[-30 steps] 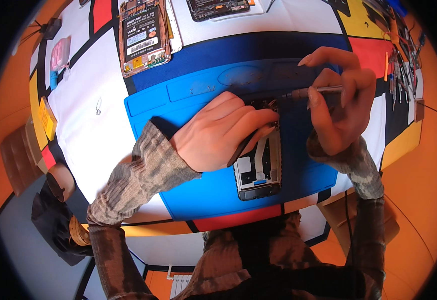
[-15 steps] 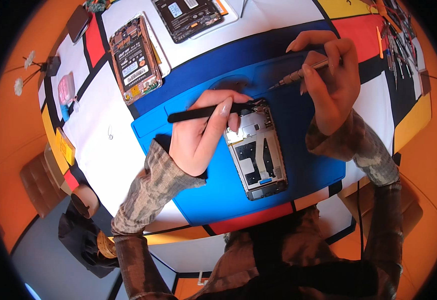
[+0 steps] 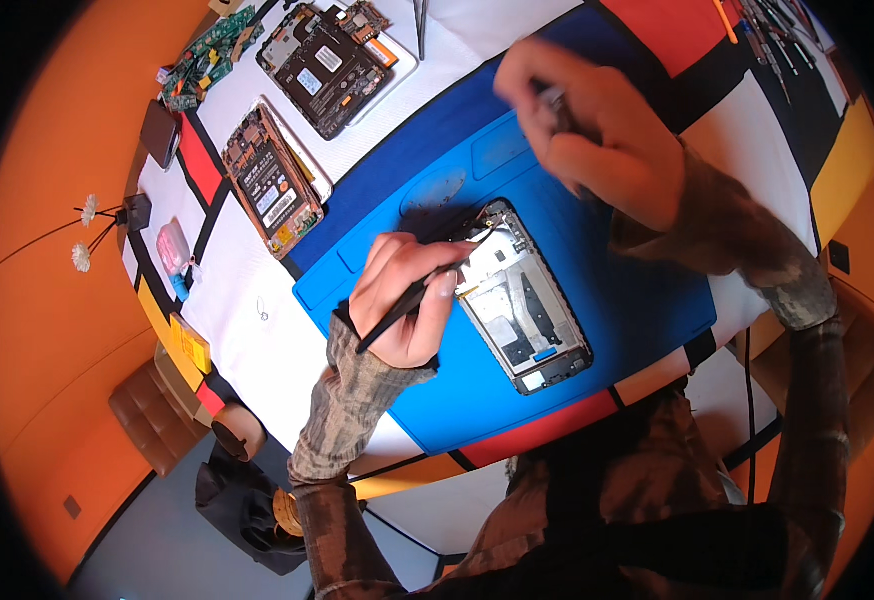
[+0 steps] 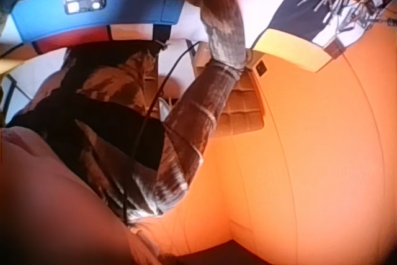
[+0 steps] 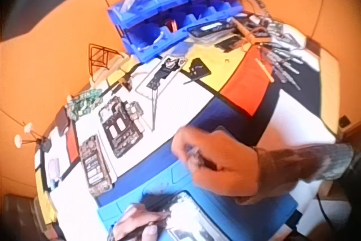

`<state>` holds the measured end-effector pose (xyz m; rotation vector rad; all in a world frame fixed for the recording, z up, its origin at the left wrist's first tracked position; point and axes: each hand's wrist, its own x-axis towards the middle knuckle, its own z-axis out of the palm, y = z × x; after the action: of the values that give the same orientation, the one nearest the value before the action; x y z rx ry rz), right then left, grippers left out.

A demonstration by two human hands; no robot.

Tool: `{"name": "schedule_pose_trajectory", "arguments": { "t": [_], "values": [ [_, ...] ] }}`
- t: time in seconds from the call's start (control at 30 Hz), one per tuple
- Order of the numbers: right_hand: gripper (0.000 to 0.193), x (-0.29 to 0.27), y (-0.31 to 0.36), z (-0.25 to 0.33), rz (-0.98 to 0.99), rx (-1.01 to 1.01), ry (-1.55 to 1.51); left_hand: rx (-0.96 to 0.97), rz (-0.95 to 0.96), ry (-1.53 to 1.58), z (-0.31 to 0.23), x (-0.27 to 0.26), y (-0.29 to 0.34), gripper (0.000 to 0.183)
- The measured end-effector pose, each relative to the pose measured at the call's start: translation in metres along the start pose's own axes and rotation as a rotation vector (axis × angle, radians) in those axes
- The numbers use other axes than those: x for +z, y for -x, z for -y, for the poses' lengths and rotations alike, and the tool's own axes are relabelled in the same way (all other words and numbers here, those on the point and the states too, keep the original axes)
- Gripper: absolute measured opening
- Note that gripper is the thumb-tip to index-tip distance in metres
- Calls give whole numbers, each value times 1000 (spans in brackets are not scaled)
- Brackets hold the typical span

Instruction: The person disassembles a smartphone on a blue mat, using a screwdriver and tweezers to remove screws and internal components. They place removed parts on the workbench and continue to separate the motherboard and other modules.

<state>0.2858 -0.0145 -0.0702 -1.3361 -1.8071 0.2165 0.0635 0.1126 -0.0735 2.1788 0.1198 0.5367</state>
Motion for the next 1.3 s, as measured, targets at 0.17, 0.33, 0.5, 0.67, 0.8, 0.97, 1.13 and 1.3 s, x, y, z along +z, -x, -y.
{"name": "schedule_pose_trajectory", "arguments": {
  "t": [0.17, 0.33, 0.5, 0.67, 0.8, 0.97, 1.13, 1.3],
  "values": [
    [12, -10, 6, 19, 423, 33, 16, 246, 81, -249, -7, -7, -2, 35],
    [21, -3, -6, 33, 396, 197, 139, 437, 60, -391, -10, -5, 2, 41],
    [31, 9, -16, 51, 484, 84, 53, 579, -15, -439, -9, 3, 9, 38],
    [19, 22, -17, 46, 363, -48, 70, 699, -61, -437, -6, 1, 8, 29],
    [14, 14, -15, 28, 69, 14, -72, 495, -71, -384, -7, 2, 4, 22],
    [15, 13, -19, 14, 69, 323, -315, 173, -103, -476, -10, 16, 2, 24],
    [16, 15, -16, 9, 59, 898, -831, 5, -44, -554, -12, 23, 7, 37],
    [19, 22, -15, 5, 36, 804, -883, 14, 29, -736, -14, 23, 11, 32]
  ]
}}
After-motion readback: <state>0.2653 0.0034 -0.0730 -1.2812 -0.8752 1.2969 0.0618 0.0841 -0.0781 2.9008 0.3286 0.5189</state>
